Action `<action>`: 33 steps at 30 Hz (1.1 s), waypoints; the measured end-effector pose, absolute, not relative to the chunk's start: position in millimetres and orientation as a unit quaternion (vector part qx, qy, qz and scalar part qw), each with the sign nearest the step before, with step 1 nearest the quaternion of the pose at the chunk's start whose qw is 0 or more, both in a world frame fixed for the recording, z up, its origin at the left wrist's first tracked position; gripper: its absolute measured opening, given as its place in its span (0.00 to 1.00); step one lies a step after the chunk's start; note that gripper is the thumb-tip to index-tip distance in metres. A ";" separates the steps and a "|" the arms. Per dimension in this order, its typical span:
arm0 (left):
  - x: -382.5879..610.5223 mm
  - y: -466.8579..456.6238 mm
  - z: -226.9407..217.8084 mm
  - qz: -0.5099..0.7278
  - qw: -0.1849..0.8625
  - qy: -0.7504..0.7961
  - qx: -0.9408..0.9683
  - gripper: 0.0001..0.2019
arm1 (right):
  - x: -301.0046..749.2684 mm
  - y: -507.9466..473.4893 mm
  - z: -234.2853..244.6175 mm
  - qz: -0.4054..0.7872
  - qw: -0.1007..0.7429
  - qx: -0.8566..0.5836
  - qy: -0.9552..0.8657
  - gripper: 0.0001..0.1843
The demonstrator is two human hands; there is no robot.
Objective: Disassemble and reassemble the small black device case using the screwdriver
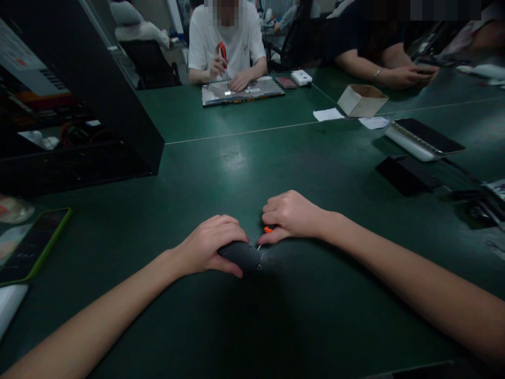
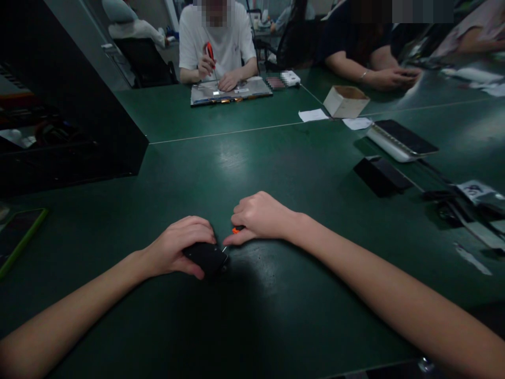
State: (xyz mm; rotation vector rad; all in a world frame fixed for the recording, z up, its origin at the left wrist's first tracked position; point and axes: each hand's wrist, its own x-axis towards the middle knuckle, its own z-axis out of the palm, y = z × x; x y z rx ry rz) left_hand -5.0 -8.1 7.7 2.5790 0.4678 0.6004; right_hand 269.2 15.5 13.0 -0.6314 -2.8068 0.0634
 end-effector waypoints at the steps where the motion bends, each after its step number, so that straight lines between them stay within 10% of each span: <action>1: -5.0 -7.9 7.7 0.220 0.223 0.166 0.935 0.30 | 269.0 15.6 11.9 0.044 0.126 -0.221 -0.966 0.36; 10: -4.8 -9.1 7.0 0.228 0.217 0.154 0.937 0.29 | 267.6 15.6 14.0 0.159 0.064 -0.248 -0.953 0.35; 19: -6.3 -9.2 3.0 0.240 0.186 0.182 0.935 0.28 | 271.7 16.8 8.0 -0.046 0.206 -0.220 -0.953 0.35; 33: -9.0 -3.7 3.3 0.239 0.239 0.173 0.925 0.36 | 262.5 7.9 8.1 0.009 0.155 -0.234 -0.960 0.38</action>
